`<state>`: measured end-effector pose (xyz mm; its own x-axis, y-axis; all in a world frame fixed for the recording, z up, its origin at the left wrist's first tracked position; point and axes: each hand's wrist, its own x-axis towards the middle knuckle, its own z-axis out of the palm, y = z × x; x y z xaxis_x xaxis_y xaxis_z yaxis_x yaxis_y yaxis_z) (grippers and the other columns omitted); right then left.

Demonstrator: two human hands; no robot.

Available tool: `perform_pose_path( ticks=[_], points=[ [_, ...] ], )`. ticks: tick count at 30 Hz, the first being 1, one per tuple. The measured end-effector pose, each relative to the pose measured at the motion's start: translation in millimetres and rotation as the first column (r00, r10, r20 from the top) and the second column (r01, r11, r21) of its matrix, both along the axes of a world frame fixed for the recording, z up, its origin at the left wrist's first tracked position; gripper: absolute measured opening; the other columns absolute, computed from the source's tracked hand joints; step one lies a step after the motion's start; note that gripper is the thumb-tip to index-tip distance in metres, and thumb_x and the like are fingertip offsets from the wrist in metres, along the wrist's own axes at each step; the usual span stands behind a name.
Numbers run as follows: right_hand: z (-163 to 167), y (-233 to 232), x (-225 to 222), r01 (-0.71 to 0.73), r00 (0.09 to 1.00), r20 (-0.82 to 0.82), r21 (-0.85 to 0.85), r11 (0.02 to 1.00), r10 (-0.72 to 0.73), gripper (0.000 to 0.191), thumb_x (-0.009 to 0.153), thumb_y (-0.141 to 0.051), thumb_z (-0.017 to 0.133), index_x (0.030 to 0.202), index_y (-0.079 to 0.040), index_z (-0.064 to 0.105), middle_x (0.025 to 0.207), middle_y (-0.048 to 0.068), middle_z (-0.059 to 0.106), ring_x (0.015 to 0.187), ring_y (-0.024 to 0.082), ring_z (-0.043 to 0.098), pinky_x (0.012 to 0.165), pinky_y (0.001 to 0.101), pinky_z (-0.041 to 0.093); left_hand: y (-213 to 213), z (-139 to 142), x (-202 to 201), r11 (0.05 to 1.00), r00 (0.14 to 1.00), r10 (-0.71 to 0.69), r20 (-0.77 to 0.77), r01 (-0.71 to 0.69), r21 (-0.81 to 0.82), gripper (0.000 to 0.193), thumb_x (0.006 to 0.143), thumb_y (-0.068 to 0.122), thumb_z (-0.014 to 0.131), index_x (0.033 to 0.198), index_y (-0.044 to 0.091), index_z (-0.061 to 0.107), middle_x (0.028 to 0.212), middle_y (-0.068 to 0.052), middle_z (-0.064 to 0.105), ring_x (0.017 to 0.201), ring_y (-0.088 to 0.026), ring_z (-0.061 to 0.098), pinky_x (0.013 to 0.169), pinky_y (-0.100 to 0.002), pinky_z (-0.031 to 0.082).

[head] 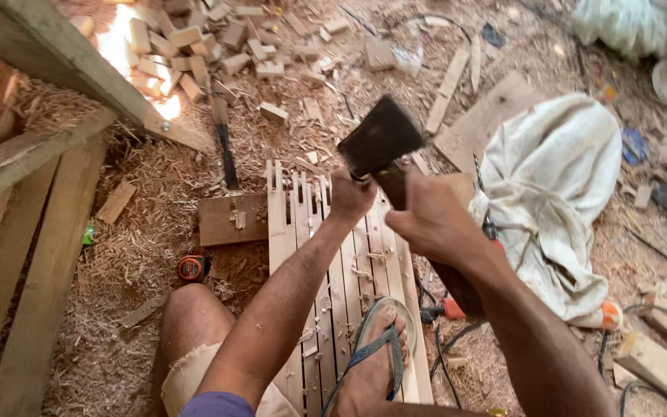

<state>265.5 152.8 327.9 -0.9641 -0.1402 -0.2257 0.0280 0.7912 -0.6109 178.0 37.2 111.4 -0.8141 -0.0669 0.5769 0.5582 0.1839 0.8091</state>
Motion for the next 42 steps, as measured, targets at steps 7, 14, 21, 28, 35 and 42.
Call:
perform_pose_path(
  ticks=[7, 14, 21, 28, 35, 42],
  points=[
    [29.9, 9.8, 15.2, 0.064, 0.736, -0.521, -0.583, 0.81, -0.433, 0.014, 0.09, -0.007, 0.059, 0.099, 0.004, 0.06, 0.065, 0.008, 0.063, 0.05, 0.017, 0.066, 0.048, 0.0336, 0.053, 1.1, -9.6, -2.7, 0.997, 0.961, -0.015, 0.277, 0.035, -0.066, 0.03, 0.096, 0.017, 0.07, 0.07, 0.005, 0.06, 0.058, -0.001, 0.061, 0.049, -0.013, 0.063, 0.043, -0.031, 0.052],
    [-43.0, -11.2, -15.1, -0.02, 0.996, -0.086, 0.13, 0.991, 0.032, 0.027, 0.077, -0.008, 0.067, 0.098, 0.007, 0.059, 0.066, 0.017, 0.066, 0.058, 0.031, 0.068, 0.055, 0.0452, 0.056, -8.0, -14.3, 5.2, 0.954, 0.96, -0.261, 0.098, 0.241, 0.179, 0.018, 0.098, 0.011, 0.071, 0.084, 0.001, 0.065, 0.074, -0.002, 0.065, 0.068, -0.006, 0.06, 0.054, -0.031, 0.05],
    [30.5, 22.4, 27.2, -0.073, 0.812, -0.528, -0.513, 0.855, -0.248, 0.014, 0.102, -0.001, 0.067, 0.11, 0.005, 0.058, 0.079, 0.011, 0.066, 0.058, 0.015, 0.068, 0.053, 0.0314, 0.059, -24.7, -14.0, -3.7, 0.928, 0.839, -0.353, 0.414, 0.37, 0.043, 0.038, 0.098, 0.02, 0.081, 0.072, 0.007, 0.056, 0.065, 0.005, 0.052, 0.058, -0.006, 0.046, 0.05, -0.027, 0.041],
    [-52.8, -14.9, -17.2, -0.073, 0.968, -0.218, 0.213, 0.974, 0.12, 0.026, 0.081, -0.011, 0.069, 0.098, 0.008, 0.06, 0.079, 0.032, 0.066, 0.078, 0.047, 0.069, 0.07, 0.0545, 0.055, -27.4, 4.2, 2.2, 0.745, 0.739, -0.647, 0.19, 0.56, 0.363, 0.019, 0.087, 0.008, 0.078, 0.103, 0.008, 0.067, 0.092, 0.0, 0.07, 0.082, -0.012, 0.067, 0.071, -0.031, 0.058],
    [-107.1, 22.2, 17.7, 0.17, 0.973, 0.175, -0.1, 0.98, -0.15, 0.042, 0.074, -0.018, 0.069, 0.11, 0.001, 0.057, 0.072, 0.021, 0.071, 0.061, 0.036, 0.074, 0.062, 0.0461, 0.059, 4.2, -3.3, -112.8, 0.975, 0.574, 0.182, 0.798, -0.21, -0.071, 0.018, 0.087, 0.015, 0.075, 0.077, 0.0, 0.07, 0.07, -0.012, 0.073, 0.061, -0.024, 0.07, 0.056, -0.04, 0.054],
    [-140.8, 56.3, 56.8, 0.258, 0.931, 0.29, -0.086, 0.962, -0.224, 0.02, 0.078, -0.018, 0.071, 0.081, 0.002, 0.068, 0.058, 0.012, 0.068, 0.049, 0.019, 0.066, 0.052, 0.0354, 0.051, -17.4, -23.0, 26.6, 0.687, 0.966, -0.039, -0.256, -0.16, -0.709, 0.019, 0.087, 0.008, 0.068, 0.077, 0.01, 0.052, 0.064, -0.007, 0.043, 0.055, -0.025, 0.051, 0.046, -0.043, 0.04]
  ],
)
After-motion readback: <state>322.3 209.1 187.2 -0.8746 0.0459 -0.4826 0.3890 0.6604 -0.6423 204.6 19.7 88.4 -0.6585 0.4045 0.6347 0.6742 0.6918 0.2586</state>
